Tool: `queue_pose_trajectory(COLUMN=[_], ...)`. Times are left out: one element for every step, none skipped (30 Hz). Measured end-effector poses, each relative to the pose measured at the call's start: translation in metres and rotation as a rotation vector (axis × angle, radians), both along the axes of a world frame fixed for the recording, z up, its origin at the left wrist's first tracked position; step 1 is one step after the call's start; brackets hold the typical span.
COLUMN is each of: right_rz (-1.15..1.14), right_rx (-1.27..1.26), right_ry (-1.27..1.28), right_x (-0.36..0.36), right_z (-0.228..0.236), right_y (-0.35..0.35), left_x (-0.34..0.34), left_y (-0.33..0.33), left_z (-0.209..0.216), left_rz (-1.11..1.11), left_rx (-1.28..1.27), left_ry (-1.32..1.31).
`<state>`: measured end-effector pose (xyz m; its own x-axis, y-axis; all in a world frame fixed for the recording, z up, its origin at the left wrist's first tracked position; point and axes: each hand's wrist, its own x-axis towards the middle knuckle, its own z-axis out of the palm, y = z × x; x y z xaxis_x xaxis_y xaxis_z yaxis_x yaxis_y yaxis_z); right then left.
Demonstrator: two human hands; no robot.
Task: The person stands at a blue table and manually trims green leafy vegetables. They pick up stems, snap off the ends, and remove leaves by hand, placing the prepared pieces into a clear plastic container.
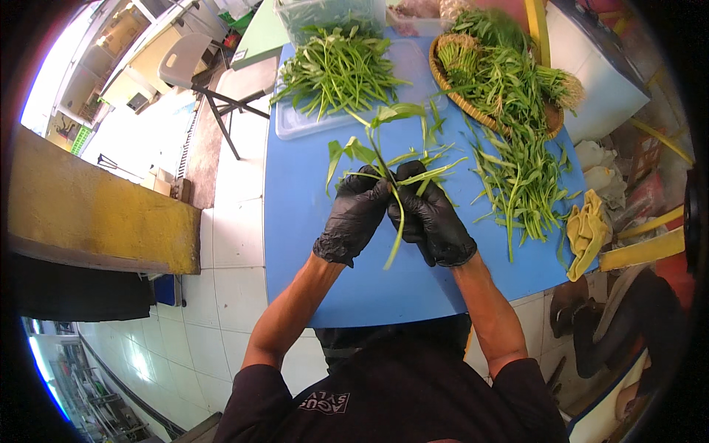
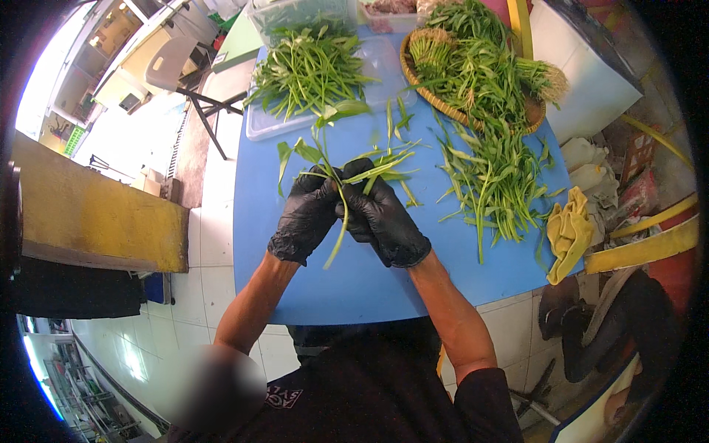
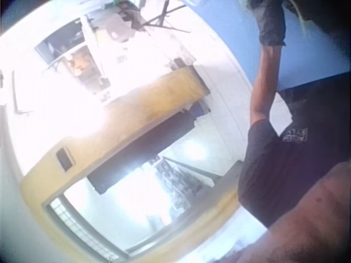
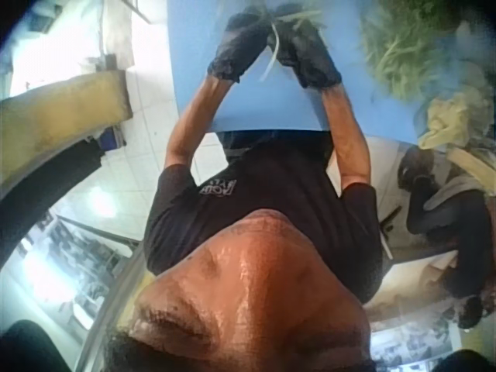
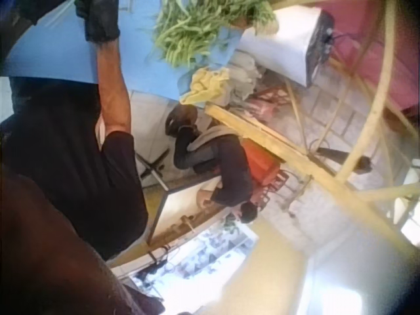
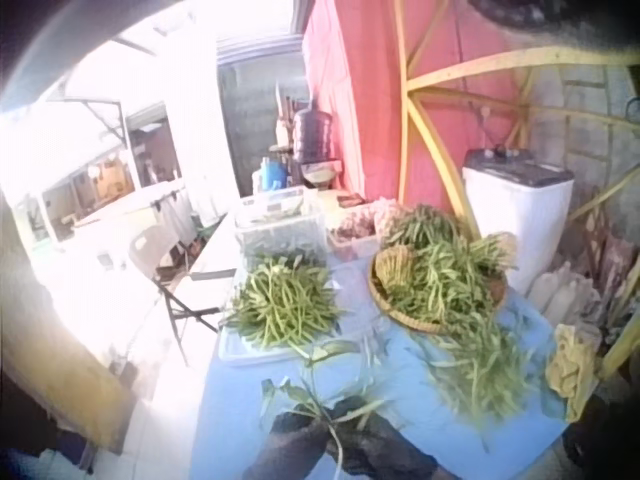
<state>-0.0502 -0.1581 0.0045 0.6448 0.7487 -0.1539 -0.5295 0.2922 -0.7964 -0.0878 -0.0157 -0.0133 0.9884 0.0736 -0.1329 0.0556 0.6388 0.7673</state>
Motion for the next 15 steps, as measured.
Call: queue_pose_trajectory(right_rz=[0.021,0.021,0.022,0.021,0.058,-0.106,-0.047,0.013,0.138,0.016,0.211,0.223,0.234,0.235,0.292], right_rx=[-0.007,0.001,0.008,0.008,0.051,-0.014,-0.055,-0.094,0.138,0.043,0.164,0.030,-0.100,-0.230,-0.367], right_ry=[-0.020,-0.055,-0.091,-0.125,-0.113,-0.171,-0.240,-0.315,-0.243,-0.246,-0.020,-0.067,-0.126,-0.188,-0.278], right_x=[0.004,0.009,0.014,0.022,0.032,0.038,0.056,0.073,0.114,0.131,0.167,0.171,0.176,0.181,0.183], right_z=[0.004,0.010,0.016,0.021,0.030,0.042,0.058,0.074,0.065,0.082,0.079,0.065,0.058,0.053,0.036], right_y=[0.004,0.010,0.016,0.022,0.027,0.042,0.052,0.063,0.081,0.095,0.111,0.114,0.117,0.115,0.110], left_x=[0.001,0.001,0.004,0.012,0.023,0.037,0.050,0.067,0.096,0.122,0.145,0.159,0.168,0.174,0.180], left_y=[0.008,0.015,0.024,0.027,0.031,0.036,0.050,0.070,0.096,0.118,0.141,0.155,0.177,0.204,0.240], left_z=[-0.001,0.000,0.002,0.011,0.026,0.041,0.057,0.072,0.087,0.091,0.099,0.104,0.100,0.088,0.064], left_rz=[0.008,0.016,0.035,0.059,0.085,0.111,0.133,0.157,0.151,0.141,0.137,0.131,0.131,0.128,0.188], left_rx=[0.017,0.034,0.148,0.157,0.172,0.185,0.282,0.378,0.758,0.815,0.881,0.631,1.081,1.531,1.852], left_ry=[-0.004,-0.008,-0.010,-0.071,-0.133,-0.196,-0.263,-0.329,-0.435,-0.367,-0.298,-0.083,-0.017,0.046,-0.038])
